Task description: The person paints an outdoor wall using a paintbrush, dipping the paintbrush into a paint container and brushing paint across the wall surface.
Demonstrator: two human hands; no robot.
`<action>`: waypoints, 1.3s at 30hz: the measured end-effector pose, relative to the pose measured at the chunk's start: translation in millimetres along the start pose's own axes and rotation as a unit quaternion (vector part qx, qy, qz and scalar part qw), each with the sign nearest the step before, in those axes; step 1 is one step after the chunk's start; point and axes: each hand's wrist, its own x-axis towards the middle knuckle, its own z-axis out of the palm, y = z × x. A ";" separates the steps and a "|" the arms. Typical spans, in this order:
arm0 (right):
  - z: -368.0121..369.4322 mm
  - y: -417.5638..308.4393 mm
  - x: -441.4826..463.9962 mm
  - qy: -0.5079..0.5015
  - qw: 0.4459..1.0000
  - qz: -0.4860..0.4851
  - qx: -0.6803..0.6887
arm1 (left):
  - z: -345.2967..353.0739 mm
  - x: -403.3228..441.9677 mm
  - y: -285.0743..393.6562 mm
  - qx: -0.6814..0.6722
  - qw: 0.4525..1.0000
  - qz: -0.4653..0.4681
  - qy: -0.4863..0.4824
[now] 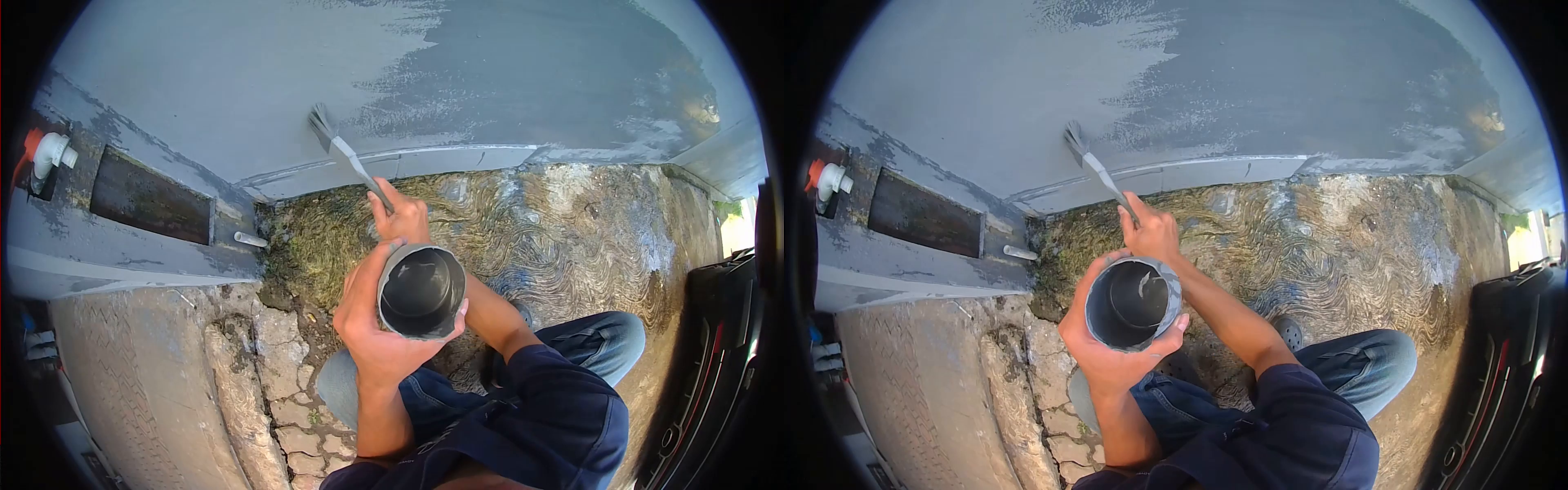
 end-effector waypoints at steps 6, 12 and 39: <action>-128.7 81.9 42.2 0.185 0.972 0.099 -0.109 | -2.4 -1.3 5.1 0.016 0.999 -0.022 0.022; -190.5 131.7 52.4 0.359 0.881 0.198 -0.236 | -0.9 -1.3 6.6 0.017 0.999 -0.004 0.028; -170.2 185.6 9.7 0.207 0.915 0.144 -0.315 | -15.3 -6.9 3.0 0.061 0.998 0.006 -0.014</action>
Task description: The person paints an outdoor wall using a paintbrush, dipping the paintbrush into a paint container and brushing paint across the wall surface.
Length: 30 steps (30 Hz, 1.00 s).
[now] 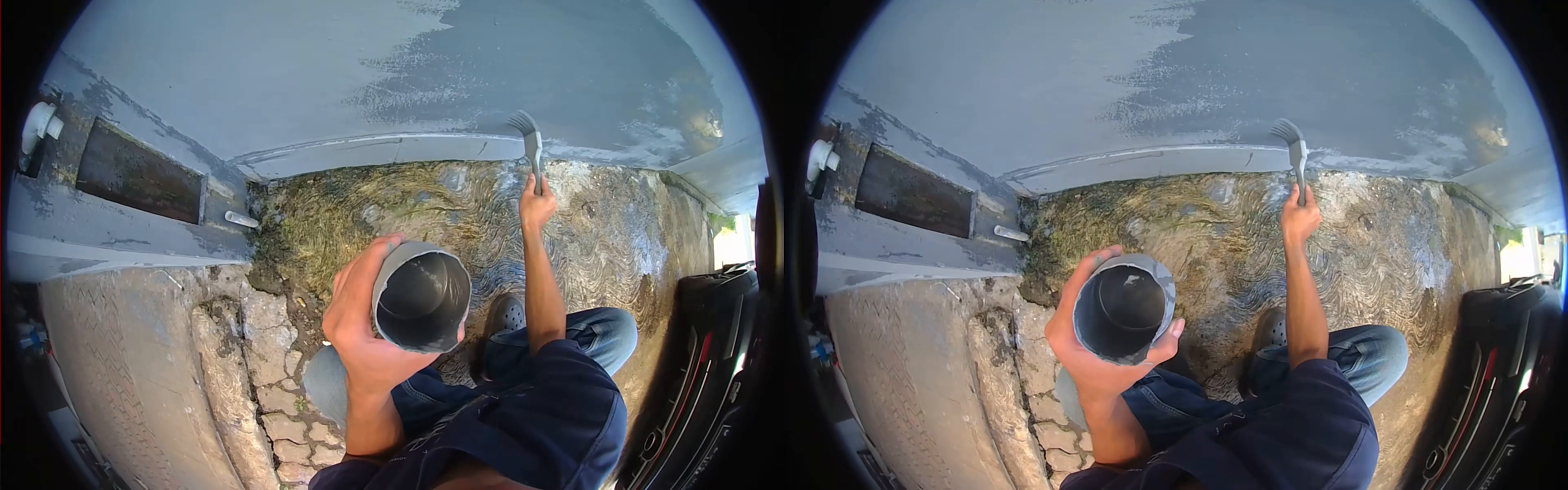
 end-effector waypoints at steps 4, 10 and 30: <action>11.7 -27.7 -38.7 0.010 0.994 0.105 0.034 | 2.6 0.3 -5.1 -0.012 1.000 0.006 0.007; 49.8 -168.6 -165.9 -0.244 0.954 0.024 0.171 | 3.2 -1.4 -2.7 0.013 1.000 0.004 -0.006; 5.6 7.6 -5.4 -0.022 0.997 0.069 -0.028 | -0.7 1.2 -0.2 -0.018 1.000 0.015 0.009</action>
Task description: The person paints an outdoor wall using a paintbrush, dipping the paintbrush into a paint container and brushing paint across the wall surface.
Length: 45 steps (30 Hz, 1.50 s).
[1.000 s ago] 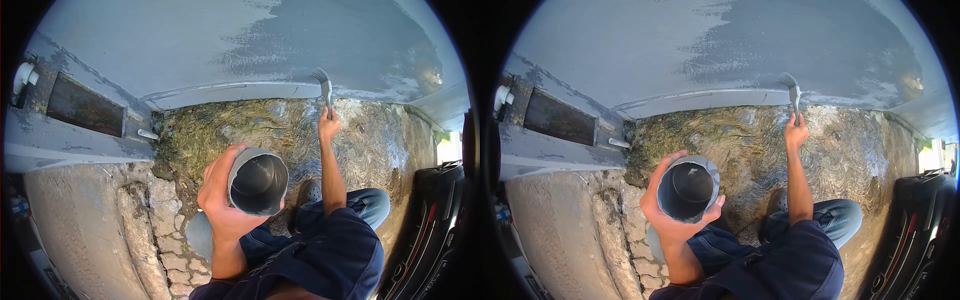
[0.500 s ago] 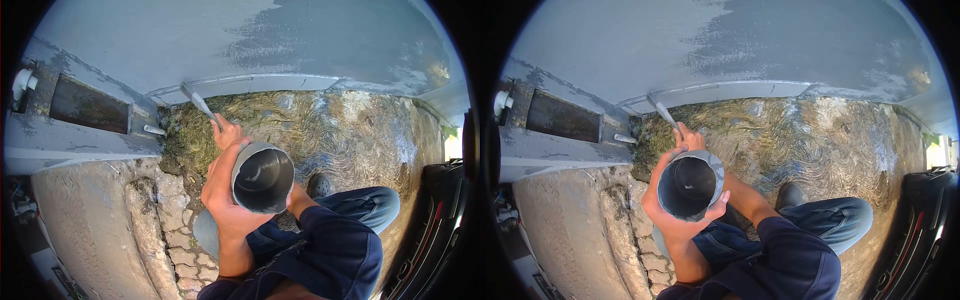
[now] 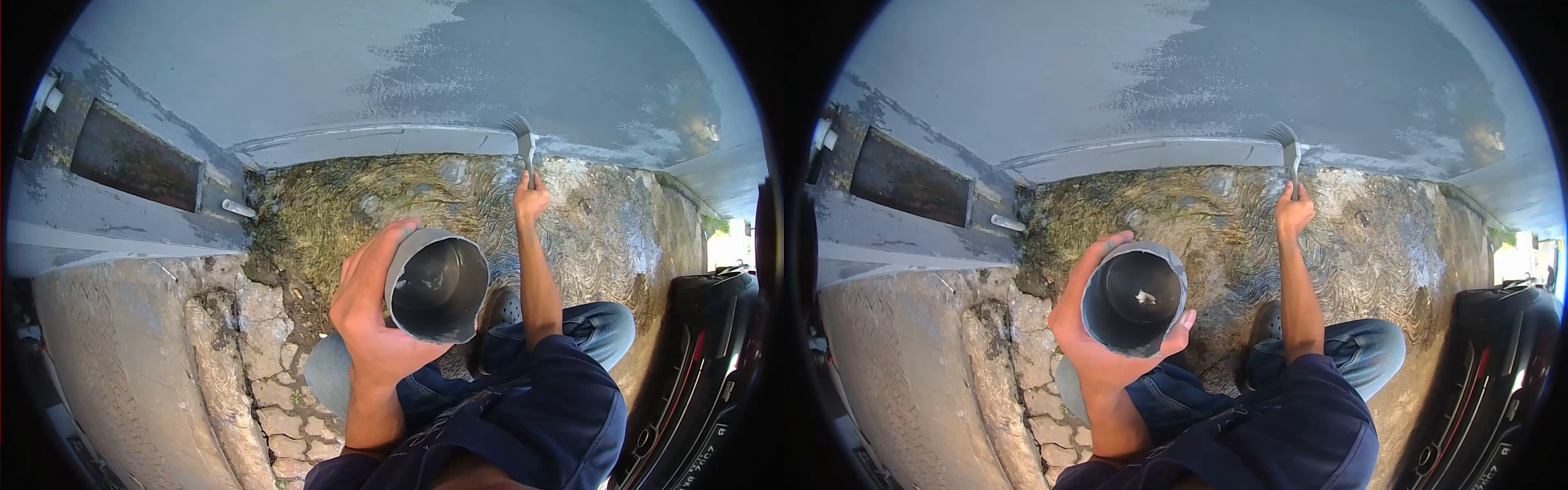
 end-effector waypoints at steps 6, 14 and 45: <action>31.8 -61.8 -99.1 -0.076 0.991 -0.026 0.107 | 0.0 -0.6 -0.9 -0.016 1.000 -0.012 -0.006; 40.0 -205.3 -215.6 -0.370 0.890 -0.134 0.229 | 0.7 -3.7 2.1 0.008 1.000 0.010 0.004; 22.8 -166.1 -176.5 -0.272 0.935 -0.087 0.210 | 14.5 -1.2 -0.7 0.000 1.000 -0.001 -0.009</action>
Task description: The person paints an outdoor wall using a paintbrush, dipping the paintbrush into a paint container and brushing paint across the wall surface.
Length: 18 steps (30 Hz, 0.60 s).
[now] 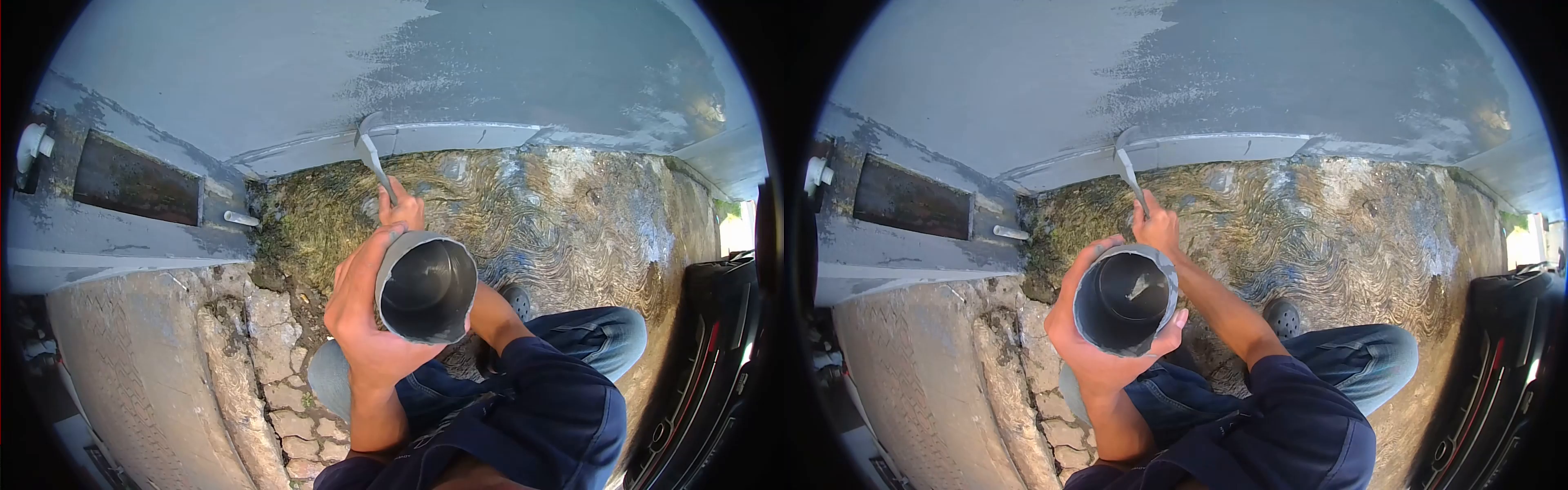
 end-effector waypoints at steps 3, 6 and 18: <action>-36.9 36.0 13.5 0.000 0.998 -0.059 0.000 | -1.6 0.4 2.3 0.012 1.000 -0.006 -0.008; -96.3 95.2 52.4 0.120 0.991 0.014 -0.062 | -1.8 1.1 4.9 0.000 1.000 -0.013 -0.005; -112.5 102.3 67.4 0.264 0.963 -0.003 -0.058 | -0.6 3.2 -1.8 0.012 1.000 -0.014 -0.007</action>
